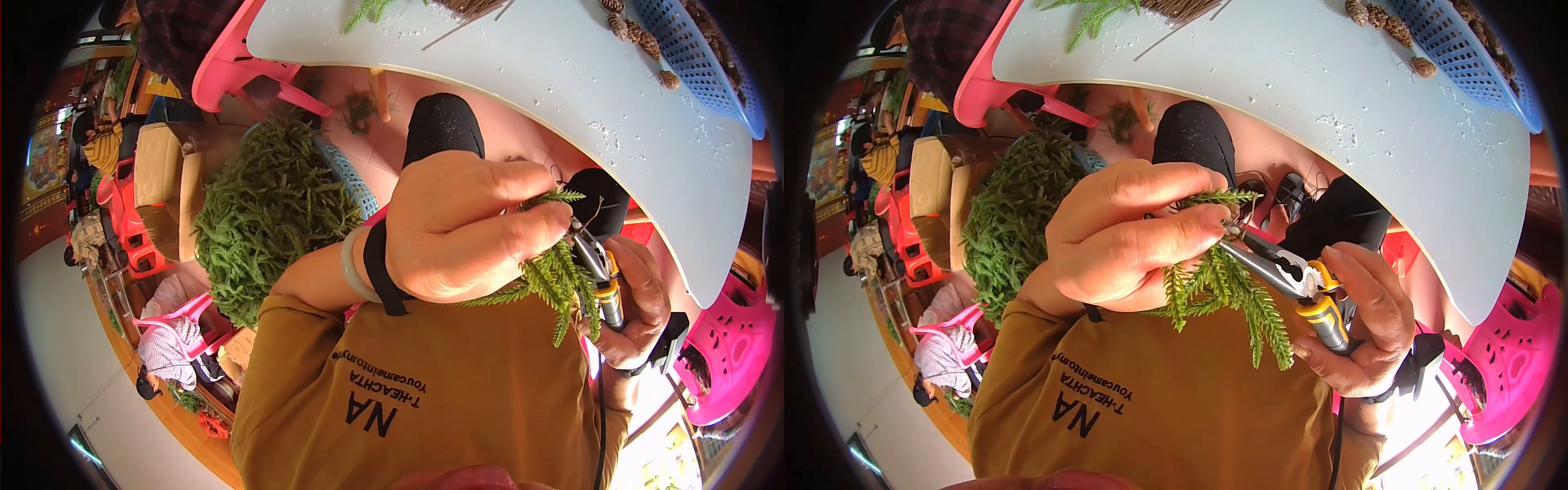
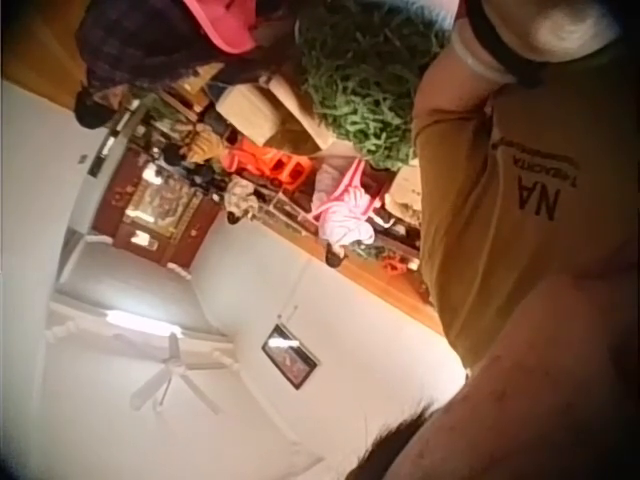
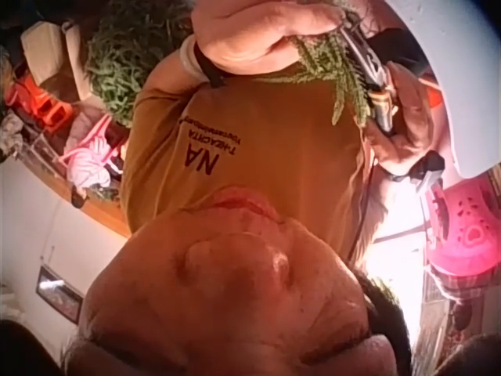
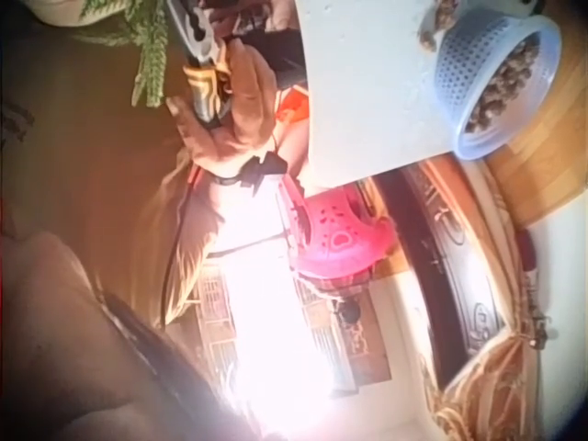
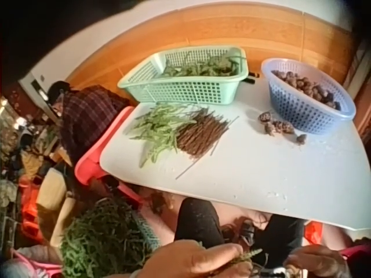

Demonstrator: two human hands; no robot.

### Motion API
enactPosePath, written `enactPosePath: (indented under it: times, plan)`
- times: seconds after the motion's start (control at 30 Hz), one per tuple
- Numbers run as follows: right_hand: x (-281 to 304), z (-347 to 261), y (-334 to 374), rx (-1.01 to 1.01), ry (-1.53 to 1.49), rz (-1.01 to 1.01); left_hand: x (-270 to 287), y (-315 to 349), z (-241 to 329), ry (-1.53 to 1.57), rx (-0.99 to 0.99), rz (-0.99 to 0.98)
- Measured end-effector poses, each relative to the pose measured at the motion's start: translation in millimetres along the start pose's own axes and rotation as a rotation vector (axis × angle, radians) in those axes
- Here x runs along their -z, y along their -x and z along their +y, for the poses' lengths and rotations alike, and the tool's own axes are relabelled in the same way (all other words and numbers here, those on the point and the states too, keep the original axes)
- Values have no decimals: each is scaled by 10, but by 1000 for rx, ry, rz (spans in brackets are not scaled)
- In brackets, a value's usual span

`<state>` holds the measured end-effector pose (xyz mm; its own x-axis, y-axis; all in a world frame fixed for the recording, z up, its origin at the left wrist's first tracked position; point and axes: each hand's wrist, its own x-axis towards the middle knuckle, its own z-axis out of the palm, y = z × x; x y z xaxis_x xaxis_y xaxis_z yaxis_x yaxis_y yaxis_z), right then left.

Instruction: The person trims a green branch with pliers, picks up a wire from the table, and wraps it around the branch. They then select a pinecone from a basket, attach it to the branch by twisting the wire, and trim the excess wire with the pliers.

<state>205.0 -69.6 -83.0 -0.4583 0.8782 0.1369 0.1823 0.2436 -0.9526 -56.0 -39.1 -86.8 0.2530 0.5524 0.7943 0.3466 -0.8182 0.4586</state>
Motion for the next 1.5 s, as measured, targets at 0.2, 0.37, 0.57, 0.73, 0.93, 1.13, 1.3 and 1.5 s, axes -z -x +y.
enactPosePath:
  times: [0.2,0.37,0.57,0.73,0.93,1.13,1.3,1.5]
  plan:
    - [12,57,-29,13,-57,-41,-37,30,-58,22,6,15]
    - [26,96,-43,24,-72,-64,-60,34,-101,44,-7,28]
    - [99,189,-59,36,-171,-90,-92,4,-118,225,103,-20]
    - [129,204,-123,35,-151,-124,-97,76,-159,499,247,-63]
    - [179,268,-180,53,-199,-166,-126,110,-175,954,457,-122]
    - [216,298,-235,91,-202,-270,-244,206,-143,1683,817,-86]
    - [83,257,-130,138,-266,-118,-204,203,-99,1657,848,-33]
    - [90,95,-7,53,-219,-98,-147,153,-21,1455,793,42]
